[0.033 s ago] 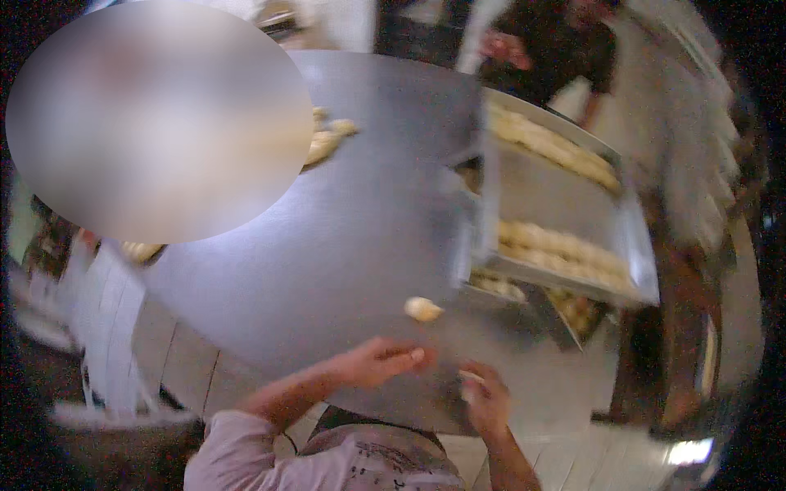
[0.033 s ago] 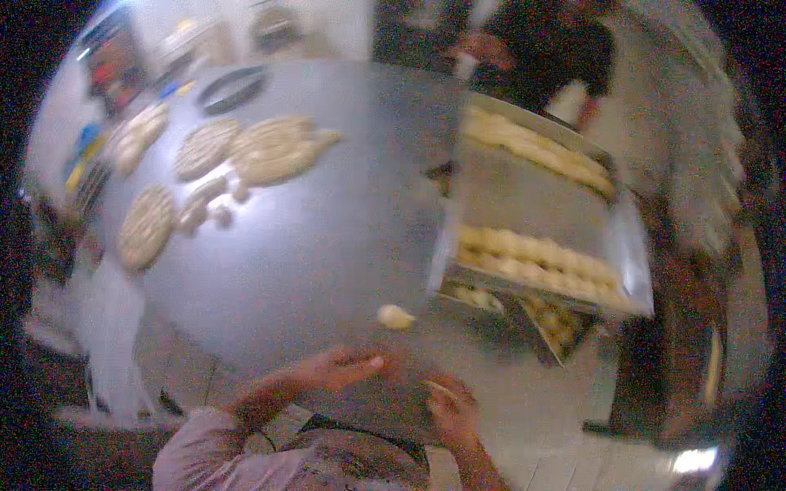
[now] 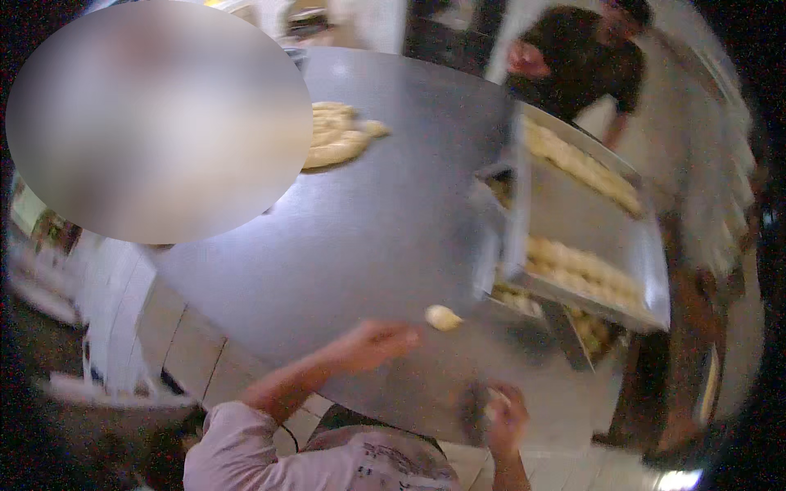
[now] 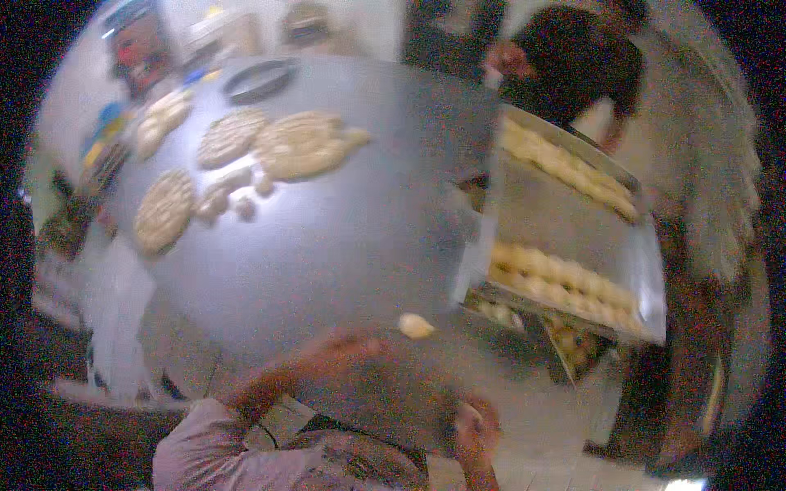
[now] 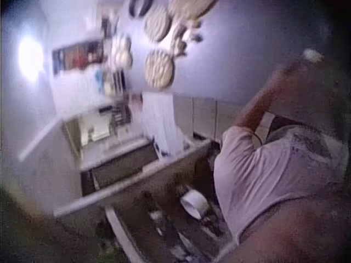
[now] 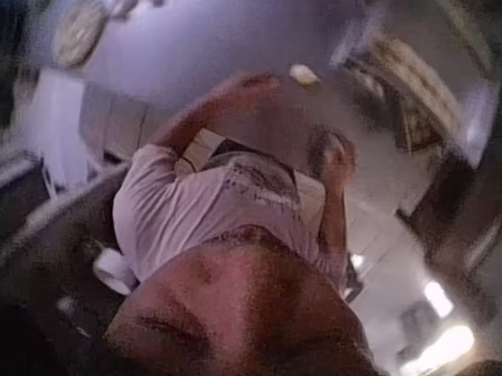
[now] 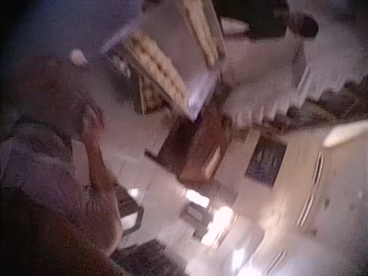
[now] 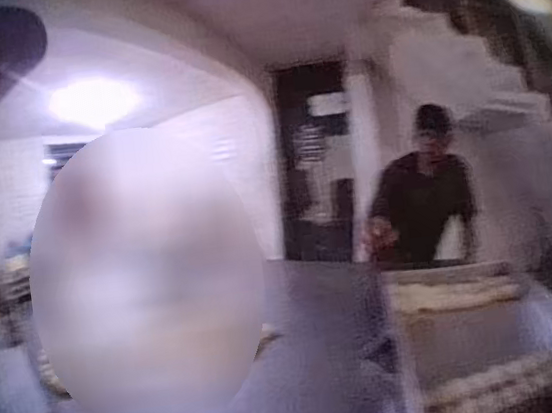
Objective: The person organizes small dough balls into a metal tray and shapes larger pieces of dough into decorative bread patterns on a stainless steel table.
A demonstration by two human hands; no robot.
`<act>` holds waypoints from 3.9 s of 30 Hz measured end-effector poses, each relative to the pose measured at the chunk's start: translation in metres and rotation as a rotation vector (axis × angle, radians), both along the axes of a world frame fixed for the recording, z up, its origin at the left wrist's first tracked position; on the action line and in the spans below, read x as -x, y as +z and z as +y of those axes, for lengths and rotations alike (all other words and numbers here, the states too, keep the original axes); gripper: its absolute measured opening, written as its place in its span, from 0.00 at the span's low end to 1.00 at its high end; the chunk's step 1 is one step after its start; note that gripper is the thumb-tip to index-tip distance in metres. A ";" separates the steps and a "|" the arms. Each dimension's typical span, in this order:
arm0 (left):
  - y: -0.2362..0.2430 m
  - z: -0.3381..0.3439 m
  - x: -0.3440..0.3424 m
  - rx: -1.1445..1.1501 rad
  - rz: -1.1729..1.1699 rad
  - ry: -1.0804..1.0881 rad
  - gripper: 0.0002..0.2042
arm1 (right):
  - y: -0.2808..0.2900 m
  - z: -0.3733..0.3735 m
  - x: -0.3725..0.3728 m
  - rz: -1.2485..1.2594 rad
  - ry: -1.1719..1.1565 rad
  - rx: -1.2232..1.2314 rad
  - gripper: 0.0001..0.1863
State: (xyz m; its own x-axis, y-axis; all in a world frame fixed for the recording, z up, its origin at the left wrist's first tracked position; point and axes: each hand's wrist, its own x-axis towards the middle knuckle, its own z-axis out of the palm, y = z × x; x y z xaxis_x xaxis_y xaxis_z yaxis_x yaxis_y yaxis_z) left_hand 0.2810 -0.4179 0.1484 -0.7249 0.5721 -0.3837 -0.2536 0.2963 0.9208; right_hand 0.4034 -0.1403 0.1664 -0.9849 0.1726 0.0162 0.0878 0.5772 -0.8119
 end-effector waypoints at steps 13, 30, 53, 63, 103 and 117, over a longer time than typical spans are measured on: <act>-0.093 -0.271 0.196 0.789 0.883 1.096 0.24 | -0.081 0.072 -0.023 0.053 -0.298 -0.696 0.16; -0.066 -0.108 0.057 -0.166 0.349 0.751 0.10 | -0.071 0.171 0.029 0.116 -0.729 -0.648 0.14; 0.014 0.053 -0.029 0.020 0.136 0.560 0.07 | 0.166 0.274 0.106 0.914 -0.614 -0.219 0.14; 0.040 0.037 -0.038 -0.174 0.165 0.157 0.20 | 0.127 0.063 0.081 0.503 0.060 -0.175 0.15; 0.020 -0.185 0.043 -0.525 0.190 0.907 0.29 | -0.074 0.080 0.011 0.165 -0.306 -0.718 0.13; -0.014 -0.029 -0.020 -0.165 0.112 0.675 0.22 | 0.006 0.161 -0.003 0.093 -0.302 0.091 0.09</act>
